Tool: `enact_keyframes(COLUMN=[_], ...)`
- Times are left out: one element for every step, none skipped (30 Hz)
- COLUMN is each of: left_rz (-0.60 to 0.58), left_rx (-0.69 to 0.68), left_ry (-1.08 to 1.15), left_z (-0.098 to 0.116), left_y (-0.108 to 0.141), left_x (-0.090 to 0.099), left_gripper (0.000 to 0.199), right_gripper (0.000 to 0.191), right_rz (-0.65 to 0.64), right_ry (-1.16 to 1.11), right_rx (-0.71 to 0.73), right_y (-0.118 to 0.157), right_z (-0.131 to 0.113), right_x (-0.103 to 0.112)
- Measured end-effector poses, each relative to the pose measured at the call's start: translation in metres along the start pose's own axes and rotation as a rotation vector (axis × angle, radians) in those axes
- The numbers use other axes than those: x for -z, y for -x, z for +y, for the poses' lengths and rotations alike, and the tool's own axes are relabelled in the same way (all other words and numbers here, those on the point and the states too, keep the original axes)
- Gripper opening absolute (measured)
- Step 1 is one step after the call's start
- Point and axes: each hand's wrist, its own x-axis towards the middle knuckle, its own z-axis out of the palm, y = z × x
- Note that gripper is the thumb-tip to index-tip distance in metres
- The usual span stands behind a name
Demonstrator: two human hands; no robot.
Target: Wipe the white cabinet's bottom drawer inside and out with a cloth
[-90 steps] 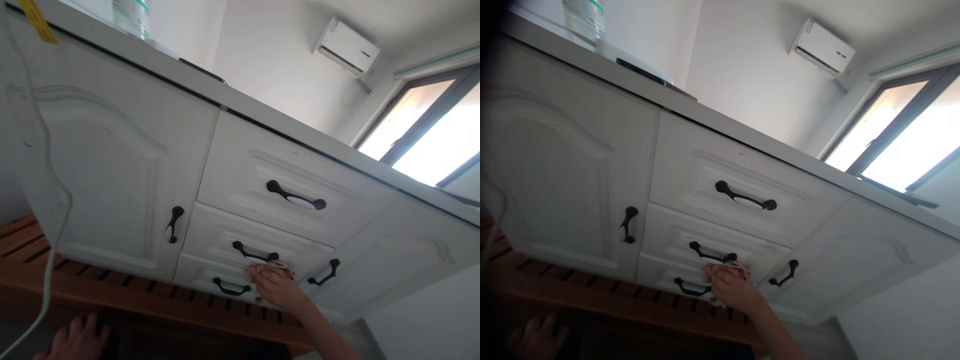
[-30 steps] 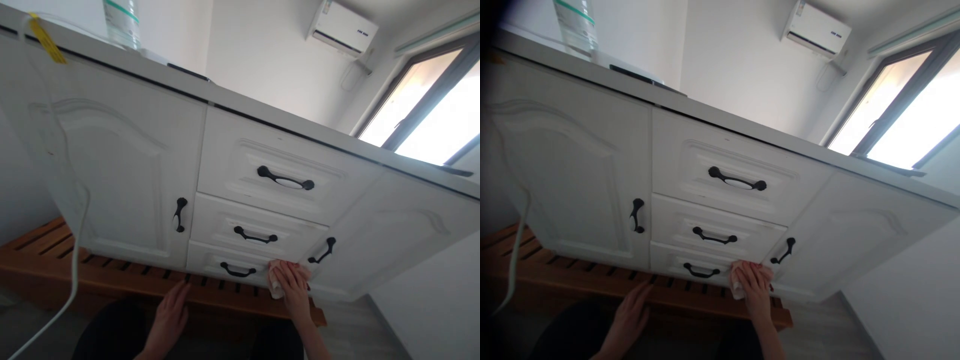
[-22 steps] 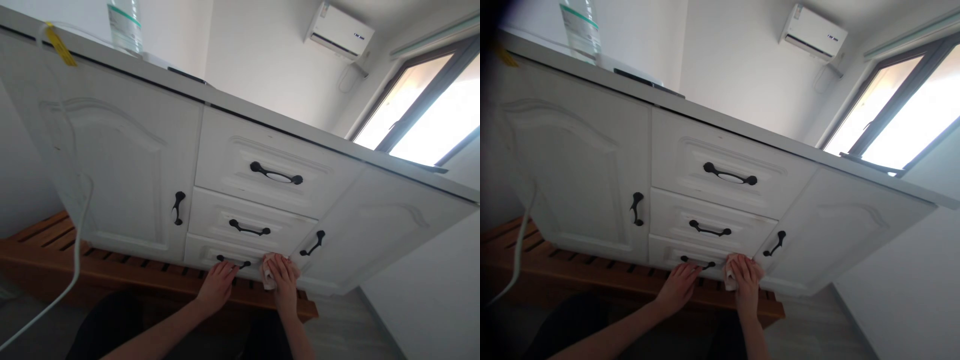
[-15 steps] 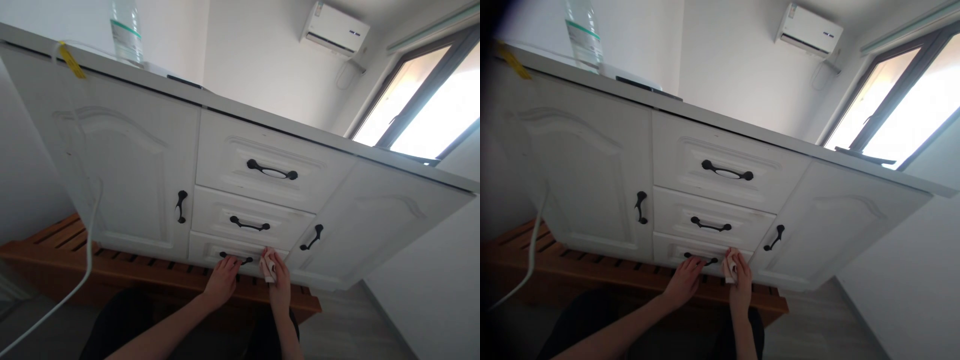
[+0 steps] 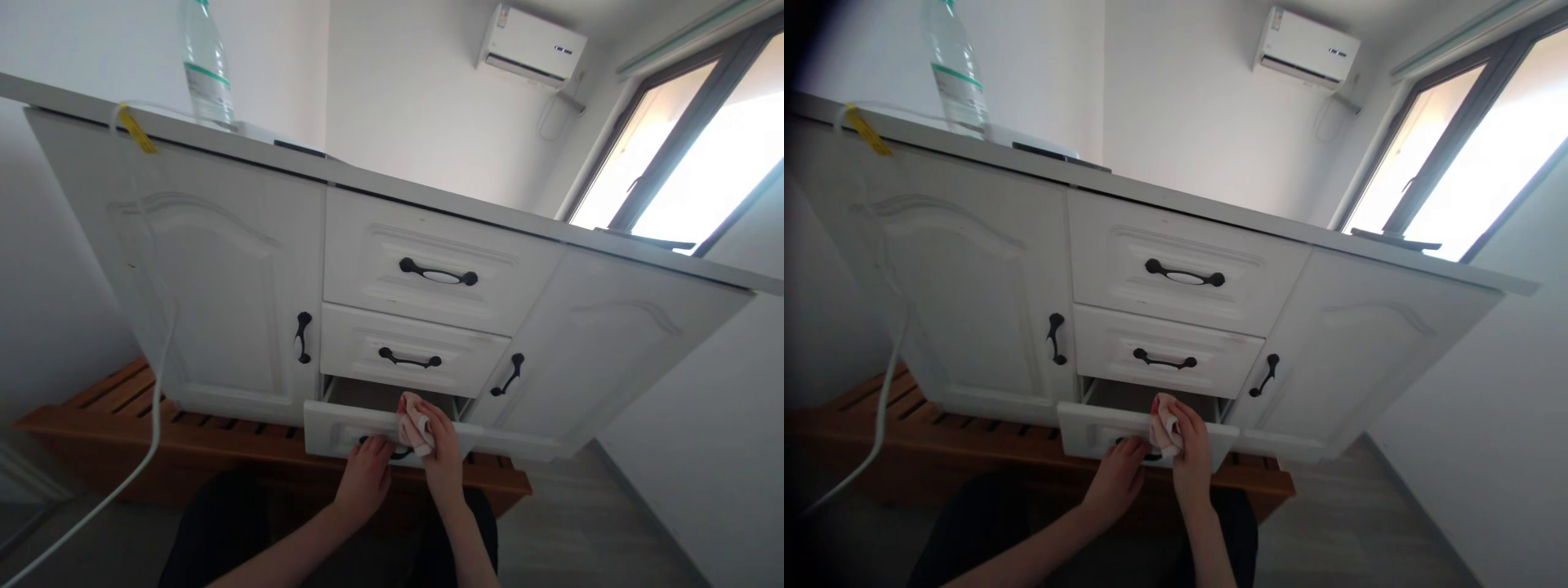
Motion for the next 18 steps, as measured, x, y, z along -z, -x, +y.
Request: enact_keyframes(left_rz=[-0.010, -0.029, -0.059, -0.095, -0.132, -0.169, -0.199, -0.220, -0.233, -0.241, -0.249, -0.258, -0.269, -0.287, -0.308, -0.336, -0.369, -0.405], left_rx=[-0.010, -0.023, -0.038, -0.050, -0.059, -0.061, -0.060, -0.058, -0.058, -0.060, -0.066, -0.074, -0.083, -0.093, -0.104, -0.113, -0.120, -0.129], left_ry=[0.009, 0.016, 0.016, 0.009, -0.006, -0.025, -0.044, -0.058, -0.069, -0.075, -0.079, -0.084, -0.088, -0.089, -0.089, -0.089, -0.090, -0.089], left_z=[0.002, 0.003, 0.005, 0.007, 0.010, 0.014, 0.017, 0.020, 0.024, 0.026, 0.028, 0.030, 0.031, 0.032, 0.033, 0.033, 0.034, 0.035], left_y=[0.013, 0.024, 0.035, 0.044, 0.051, 0.055, 0.058, 0.060, 0.061, 0.061, 0.062, 0.063, 0.065, 0.068, 0.072, 0.076, 0.080, 0.085], left_x=[-0.001, -0.001, 0.000, 0.002, 0.004, 0.008, 0.012, 0.016, 0.020, 0.023, 0.026, 0.028, 0.029, 0.030, 0.030, 0.029, 0.029, 0.028], left_gripper=[0.037, 0.040, 0.043, 0.046, 0.048, 0.050, 0.049, 0.047, 0.045, 0.041, 0.038, 0.034, 0.031, 0.029, 0.027, 0.025, 0.024, 0.024], right_gripper=[0.047, 0.046, 0.046, 0.046, 0.045, 0.042, 0.037, 0.030, 0.022, 0.016, 0.015, 0.017, 0.019, 0.019, 0.019, 0.019, 0.019, 0.019], right_rz=[-0.019, -0.053, -0.108, -0.171, -0.237, -0.295, -0.344, -0.386, -0.421, -0.454, -0.486, -0.513, -0.538, -0.561, -0.583, -0.603, -0.624, -0.642], right_ry=[0.028, 0.058, 0.088, 0.119, 0.150, 0.183, 0.215, 0.239, 0.249, 0.244, 0.228, 0.205, 0.181, 0.157, 0.134, 0.107, 0.076, 0.045], right_rx=[-0.008, -0.021, -0.038, -0.060, -0.083, -0.106, -0.128, -0.156, -0.190, -0.226, -0.263, -0.300, -0.334, -0.364, -0.390, -0.416, -0.443, -0.470], right_y=[0.006, 0.011, 0.015, 0.017, 0.017, 0.016, 0.013, 0.009, 0.005, 0.001, -0.002, -0.004, -0.005, -0.003, -0.001, 0.003, 0.009, 0.014], right_z=[-0.003, -0.008, -0.015, -0.022, -0.030, -0.038, -0.046, -0.053, -0.059, -0.064, -0.068, -0.071, -0.073, -0.075, -0.076, -0.077, -0.078, -0.079], right_x=[0.000, 0.000, 0.001, 0.002, 0.005, 0.008, 0.012, 0.015, 0.019, 0.023, 0.026, 0.029, 0.031, 0.033, 0.034, 0.035, 0.036, 0.037])
